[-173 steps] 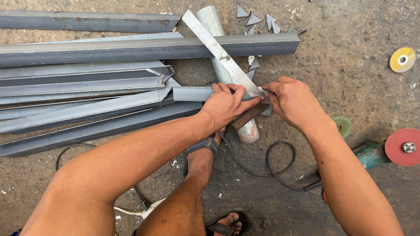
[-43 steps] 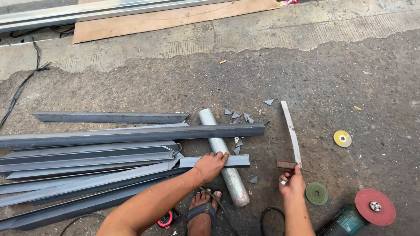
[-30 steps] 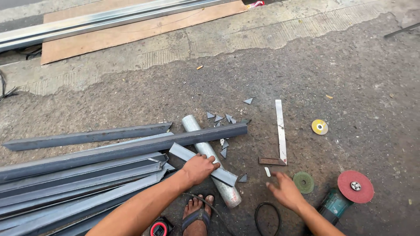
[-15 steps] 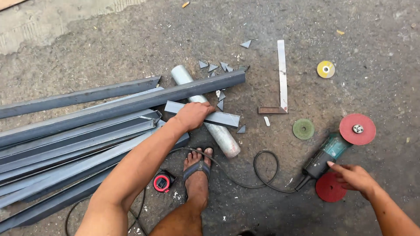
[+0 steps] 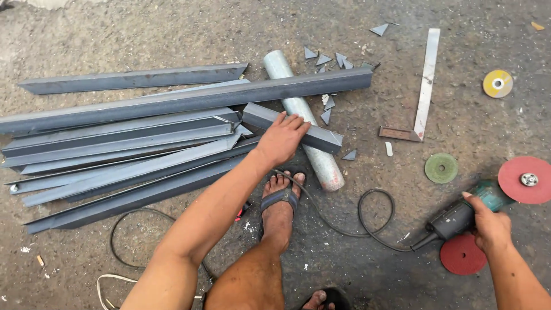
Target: Measuring, marking, and cutting metal angle bars using an angle grinder and a square.
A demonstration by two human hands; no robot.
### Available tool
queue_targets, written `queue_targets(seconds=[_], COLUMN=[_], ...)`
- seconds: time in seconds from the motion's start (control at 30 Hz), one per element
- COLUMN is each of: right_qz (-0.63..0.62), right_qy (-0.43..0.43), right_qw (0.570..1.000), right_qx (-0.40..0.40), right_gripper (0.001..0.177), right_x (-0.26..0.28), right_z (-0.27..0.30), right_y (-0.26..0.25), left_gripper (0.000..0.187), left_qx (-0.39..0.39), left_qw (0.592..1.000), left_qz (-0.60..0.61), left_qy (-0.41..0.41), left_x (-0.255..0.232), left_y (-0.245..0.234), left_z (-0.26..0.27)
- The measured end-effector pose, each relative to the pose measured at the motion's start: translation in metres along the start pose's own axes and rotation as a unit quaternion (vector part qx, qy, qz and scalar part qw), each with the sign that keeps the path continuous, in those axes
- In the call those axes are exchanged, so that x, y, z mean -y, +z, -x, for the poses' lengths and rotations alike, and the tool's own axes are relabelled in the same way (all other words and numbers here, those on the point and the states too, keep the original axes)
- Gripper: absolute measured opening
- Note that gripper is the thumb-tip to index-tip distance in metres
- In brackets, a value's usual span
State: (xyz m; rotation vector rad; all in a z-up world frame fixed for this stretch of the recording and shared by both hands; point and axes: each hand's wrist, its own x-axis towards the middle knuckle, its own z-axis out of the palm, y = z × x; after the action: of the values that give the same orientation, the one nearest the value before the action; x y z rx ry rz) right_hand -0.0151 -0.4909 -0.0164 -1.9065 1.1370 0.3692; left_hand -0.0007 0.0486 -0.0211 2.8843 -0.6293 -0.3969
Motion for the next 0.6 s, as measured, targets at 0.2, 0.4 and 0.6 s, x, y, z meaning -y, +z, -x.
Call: queue_targets(seconds=[0.2, 0.4, 0.6], right_qz=[-0.109, -0.208, -0.2], right_qy=[0.065, -0.051, -0.235], right_qw=[0.992, 0.966, 0.94], right_qx=[-0.018, 0.147, 0.147], right_gripper=[0.047, 0.032, 0.035], right_x=[0.007, 0.113, 0.192], right_z=[-0.016, 0.085, 0.191], right_y=[0.002, 0.025, 0.032], left_gripper=[0.054, 0.131, 0.111], left_qx=[-0.014, 0.188, -0.005], left_qw=[0.95, 0.853, 0.829], left_qz=[0.308, 0.482, 0.559], left_qy=[-0.043, -0.067, -0.013], left_x=[-0.121, -0.222, -0.254], left_y=[-0.067, -0.164, -0.169], left_z=[0.023, -0.016, -0.023])
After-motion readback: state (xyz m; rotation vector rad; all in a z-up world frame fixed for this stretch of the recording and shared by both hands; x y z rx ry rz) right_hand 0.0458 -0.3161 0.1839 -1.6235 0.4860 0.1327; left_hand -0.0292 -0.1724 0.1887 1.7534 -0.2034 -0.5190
